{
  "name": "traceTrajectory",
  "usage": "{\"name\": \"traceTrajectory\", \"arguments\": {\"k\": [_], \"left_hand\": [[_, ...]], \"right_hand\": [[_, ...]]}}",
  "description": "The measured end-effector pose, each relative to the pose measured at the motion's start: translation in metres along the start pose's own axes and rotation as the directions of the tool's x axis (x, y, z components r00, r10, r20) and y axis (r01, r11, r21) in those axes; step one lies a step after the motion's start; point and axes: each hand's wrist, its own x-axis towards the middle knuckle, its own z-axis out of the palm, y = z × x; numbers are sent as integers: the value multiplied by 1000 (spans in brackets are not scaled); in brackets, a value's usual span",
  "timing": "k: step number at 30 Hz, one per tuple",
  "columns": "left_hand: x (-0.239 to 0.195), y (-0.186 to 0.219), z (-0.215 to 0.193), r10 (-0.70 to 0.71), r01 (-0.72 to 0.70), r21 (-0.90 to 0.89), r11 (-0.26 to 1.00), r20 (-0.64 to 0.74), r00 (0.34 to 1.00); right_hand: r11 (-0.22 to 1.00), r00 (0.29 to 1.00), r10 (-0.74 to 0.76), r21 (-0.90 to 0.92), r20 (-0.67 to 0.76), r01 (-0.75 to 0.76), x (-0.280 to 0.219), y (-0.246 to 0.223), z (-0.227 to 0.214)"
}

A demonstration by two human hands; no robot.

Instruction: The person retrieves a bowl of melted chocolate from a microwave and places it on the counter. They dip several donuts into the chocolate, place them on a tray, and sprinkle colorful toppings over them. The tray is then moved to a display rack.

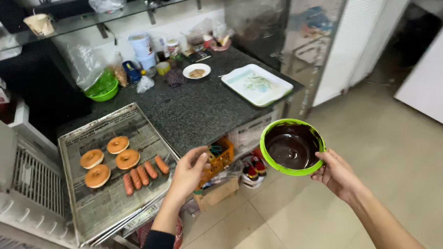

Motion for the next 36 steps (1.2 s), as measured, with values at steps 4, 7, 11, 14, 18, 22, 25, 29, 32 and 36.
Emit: {"name": "traceTrajectory", "arguments": {"k": [4, 7, 11, 14, 18, 22, 25, 29, 32, 36], "left_hand": [[83, -14, -2, 74, -64, 101, 993, -100, 992], [144, -27, -11, 52, -34, 85, 996, -229, 972], [184, -37, -28, -19, 40, 45, 998, -404, 914], [186, -42, -51, -79, 105, 21, 994, -509, 857], [213, -61, -89, -94, 122, 8, 993, -588, 803], [243, -96, -117, -131, 156, -14, 988, -622, 772], [279, -119, -146, -141, 128, -65, 990, -610, 780], [321, -141, -167, -237, 221, -101, 970, -598, 765], [353, -141, -190, -281, 267, -111, 957, -573, 770], [379, -153, -198, -312, 294, -128, 947, -582, 751]], "right_hand": [[999, 990, 32, -40, 140, -27, 136, -13, 21], [994, 964, 84, -95, 253, -61, 233, -31, 51], [980, 921, 122, -193, 371, -52, 340, -64, 115], [984, 921, 95, -175, 378, -30, 393, -82, 169], [967, 863, 219, -217, 455, -131, 441, -49, 231], [969, 811, 227, -205, 539, -135, 506, -24, 267], [974, 816, 210, -188, 538, -127, 543, -7, 296], [920, 731, 359, -350, 580, -174, 562, 40, 329], [958, 810, 272, -226, 520, -176, 599, 53, 334], [914, 769, 388, -318, 508, -251, 632, 80, 350]]}}
